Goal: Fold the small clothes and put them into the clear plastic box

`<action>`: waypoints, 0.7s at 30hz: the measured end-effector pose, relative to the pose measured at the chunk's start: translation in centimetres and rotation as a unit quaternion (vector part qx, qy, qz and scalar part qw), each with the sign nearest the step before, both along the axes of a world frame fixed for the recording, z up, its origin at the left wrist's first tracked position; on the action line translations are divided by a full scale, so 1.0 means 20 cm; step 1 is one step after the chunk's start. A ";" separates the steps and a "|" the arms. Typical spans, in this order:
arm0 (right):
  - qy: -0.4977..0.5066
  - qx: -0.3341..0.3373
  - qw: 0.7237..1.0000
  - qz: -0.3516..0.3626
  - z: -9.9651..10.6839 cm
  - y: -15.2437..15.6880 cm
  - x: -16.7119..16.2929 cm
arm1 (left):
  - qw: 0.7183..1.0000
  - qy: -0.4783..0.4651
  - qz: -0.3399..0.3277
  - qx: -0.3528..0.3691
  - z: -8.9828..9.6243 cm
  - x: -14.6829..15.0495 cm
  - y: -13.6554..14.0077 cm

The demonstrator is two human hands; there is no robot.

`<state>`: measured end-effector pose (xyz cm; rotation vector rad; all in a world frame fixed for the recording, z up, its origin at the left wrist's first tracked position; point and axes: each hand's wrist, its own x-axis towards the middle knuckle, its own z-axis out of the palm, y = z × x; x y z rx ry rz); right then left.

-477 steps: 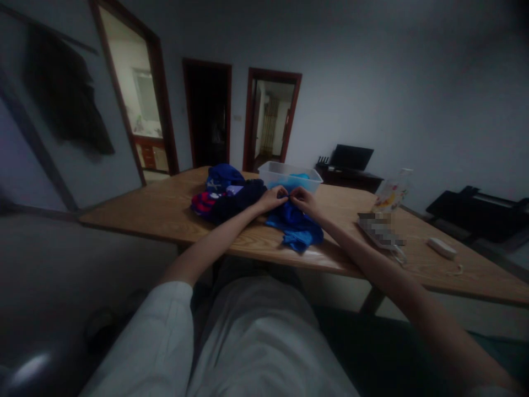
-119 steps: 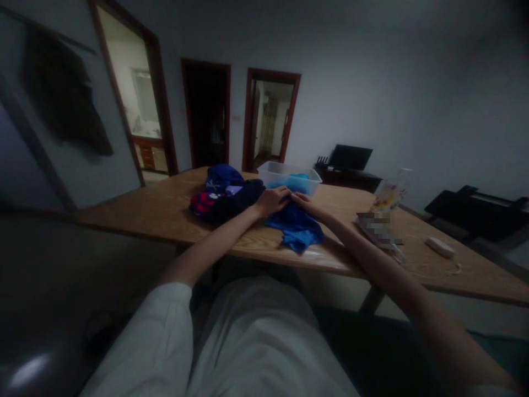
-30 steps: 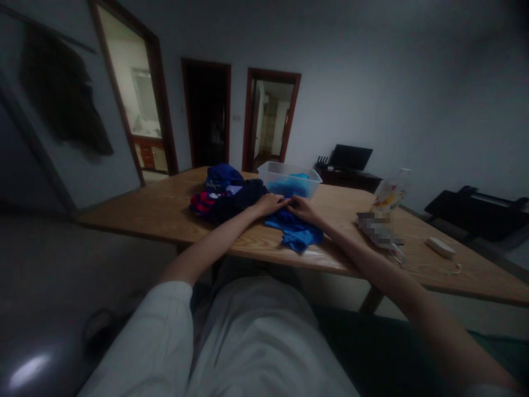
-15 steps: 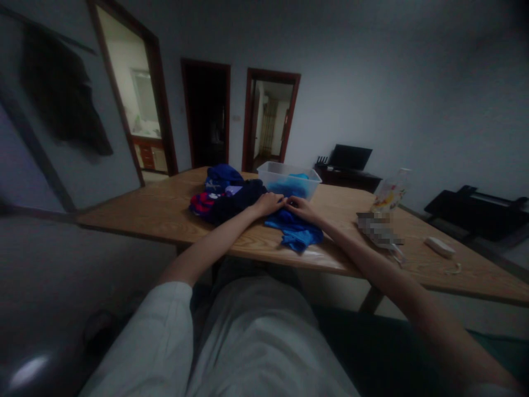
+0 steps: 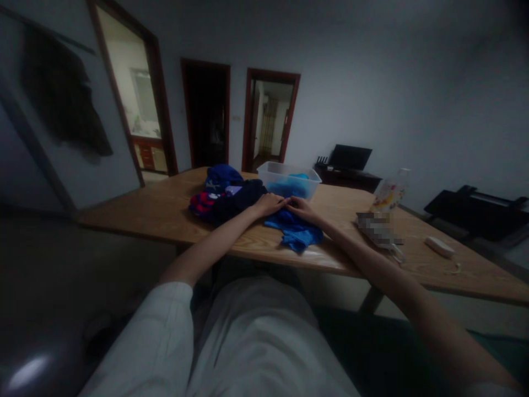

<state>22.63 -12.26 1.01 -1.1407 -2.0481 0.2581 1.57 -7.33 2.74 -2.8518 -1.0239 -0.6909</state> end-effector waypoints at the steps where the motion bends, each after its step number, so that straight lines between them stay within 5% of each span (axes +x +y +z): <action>1: -0.002 0.000 1.000 0.003 0.00 0.00 0.00 | 1.000 0.002 0.003 0.000 0.00 0.00 0.00; 21: 0.000 -0.007 1.000 0.007 -0.02 0.03 0.00 | 1.000 0.011 -0.002 0.010 0.01 0.01 -0.02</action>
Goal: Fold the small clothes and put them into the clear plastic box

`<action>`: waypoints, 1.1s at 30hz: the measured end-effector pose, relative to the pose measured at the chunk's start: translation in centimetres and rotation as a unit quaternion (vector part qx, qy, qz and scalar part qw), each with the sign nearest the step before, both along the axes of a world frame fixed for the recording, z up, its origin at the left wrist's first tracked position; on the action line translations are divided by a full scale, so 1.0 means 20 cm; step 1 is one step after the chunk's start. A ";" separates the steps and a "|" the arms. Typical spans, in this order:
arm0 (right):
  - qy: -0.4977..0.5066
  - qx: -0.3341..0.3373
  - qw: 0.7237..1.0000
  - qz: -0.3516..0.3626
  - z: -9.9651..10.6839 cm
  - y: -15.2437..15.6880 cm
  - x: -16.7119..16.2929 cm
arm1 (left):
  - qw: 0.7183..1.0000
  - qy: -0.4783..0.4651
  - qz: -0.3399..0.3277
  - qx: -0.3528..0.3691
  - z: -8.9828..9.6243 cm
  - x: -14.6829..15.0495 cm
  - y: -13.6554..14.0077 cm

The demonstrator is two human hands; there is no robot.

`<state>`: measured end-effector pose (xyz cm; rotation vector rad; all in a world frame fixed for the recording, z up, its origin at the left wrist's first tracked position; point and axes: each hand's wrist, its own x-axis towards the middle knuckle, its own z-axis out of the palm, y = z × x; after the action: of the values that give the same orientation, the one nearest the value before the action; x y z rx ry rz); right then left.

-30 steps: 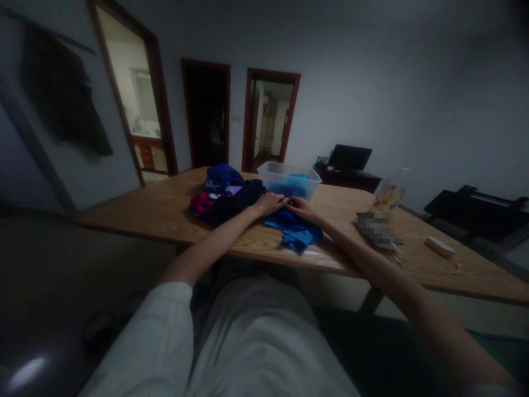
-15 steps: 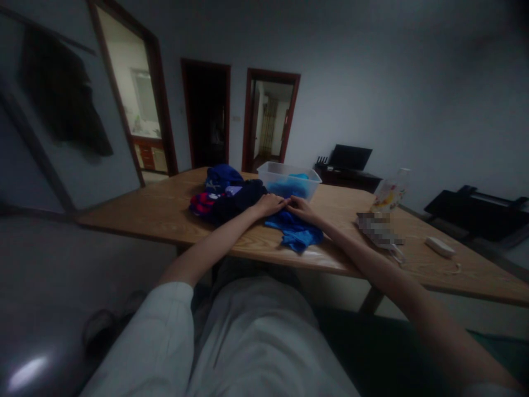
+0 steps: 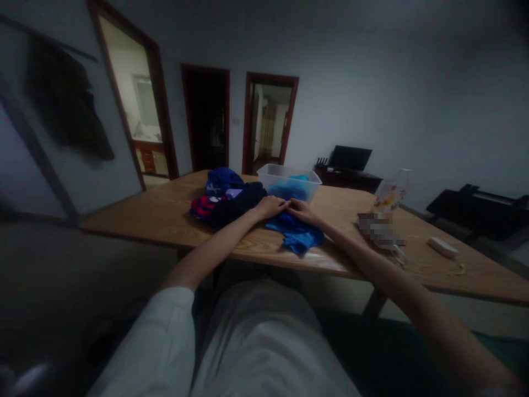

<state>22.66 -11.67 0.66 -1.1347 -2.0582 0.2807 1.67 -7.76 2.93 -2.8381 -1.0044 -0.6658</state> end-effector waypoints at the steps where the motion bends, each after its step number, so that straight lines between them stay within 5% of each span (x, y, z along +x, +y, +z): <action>1: 0.003 -0.007 1.000 -0.001 0.00 0.00 0.01 | 1.000 -0.002 0.003 0.003 0.00 0.00 0.00; 33: 0.017 0.002 1.000 0.006 -0.06 0.07 0.04 | 0.998 0.053 -0.008 -0.021 -0.01 0.02 0.02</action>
<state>23.43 -10.20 -0.56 -1.1081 -2.0355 0.3001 2.10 -7.41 2.81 -2.8858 -0.9928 -0.4953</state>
